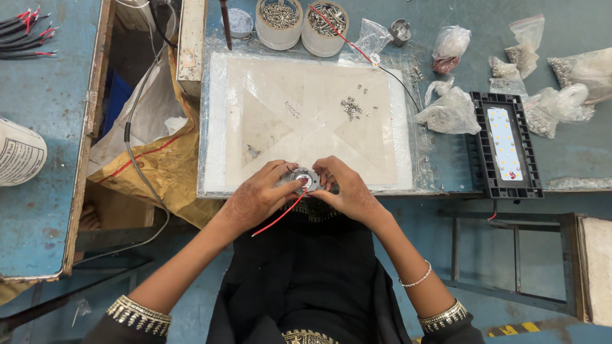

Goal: The person assembles a small circular electronic component by inserting wires into a socket and securing them with a hot glue gun. They handle wires, a socket, and a glue gun, working at a cluttered workstation with various tools and parts.

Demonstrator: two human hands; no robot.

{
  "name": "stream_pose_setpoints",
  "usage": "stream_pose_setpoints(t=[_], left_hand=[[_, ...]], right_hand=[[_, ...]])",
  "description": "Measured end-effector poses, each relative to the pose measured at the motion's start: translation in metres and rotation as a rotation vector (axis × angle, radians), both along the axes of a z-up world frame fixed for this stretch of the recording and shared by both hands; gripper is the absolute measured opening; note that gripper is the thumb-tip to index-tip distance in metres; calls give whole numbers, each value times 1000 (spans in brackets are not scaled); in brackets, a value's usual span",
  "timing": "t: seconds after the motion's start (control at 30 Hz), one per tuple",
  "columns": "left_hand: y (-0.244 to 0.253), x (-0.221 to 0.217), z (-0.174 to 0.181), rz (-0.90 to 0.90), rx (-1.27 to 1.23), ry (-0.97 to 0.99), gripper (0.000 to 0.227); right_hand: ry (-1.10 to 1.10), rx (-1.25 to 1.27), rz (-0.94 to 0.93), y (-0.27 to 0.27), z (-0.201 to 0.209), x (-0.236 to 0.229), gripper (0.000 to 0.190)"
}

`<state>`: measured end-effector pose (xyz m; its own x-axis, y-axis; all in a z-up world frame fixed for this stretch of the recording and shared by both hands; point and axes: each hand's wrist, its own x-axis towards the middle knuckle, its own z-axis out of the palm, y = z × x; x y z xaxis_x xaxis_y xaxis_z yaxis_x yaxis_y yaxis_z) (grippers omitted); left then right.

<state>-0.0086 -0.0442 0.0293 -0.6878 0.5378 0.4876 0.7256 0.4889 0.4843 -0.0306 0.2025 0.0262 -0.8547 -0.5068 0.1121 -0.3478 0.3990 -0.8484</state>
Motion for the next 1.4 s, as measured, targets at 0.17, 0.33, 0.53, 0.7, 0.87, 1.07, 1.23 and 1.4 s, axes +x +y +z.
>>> stream_pose_setpoints(t=[0.17, 0.33, 0.53, 0.7, 0.87, 1.07, 1.23, 1.4], left_hand=[[-3, -8, 2, -33, -91, 75, 37], [-5, -17, 3, -80, -143, 103, 34], [-4, -17, 7, -61, -157, 146, 32], [3, -7, 14, 39, -207, 137, 27], [9, 2, 20, 120, -345, 162, 26], [14, 8, 20, 137, -366, 164, 28], [12, 5, 20, 103, -237, 82, 23], [13, 6, 19, 91, -227, 36, 20]], right_hand=[[-3, 19, -13, -2, -1, -1, 48], [11, 19, -17, -2, -1, -1, 48], [-8, 38, -15, -3, 1, -2, 48], [47, 41, 8, -3, 6, -2, 46], [54, 49, 9, -5, 7, -4, 43], [52, 45, -6, -5, 5, -4, 42], [33, 35, -8, -5, 4, -4, 40], [11, 32, -10, -6, 8, -5, 40]])
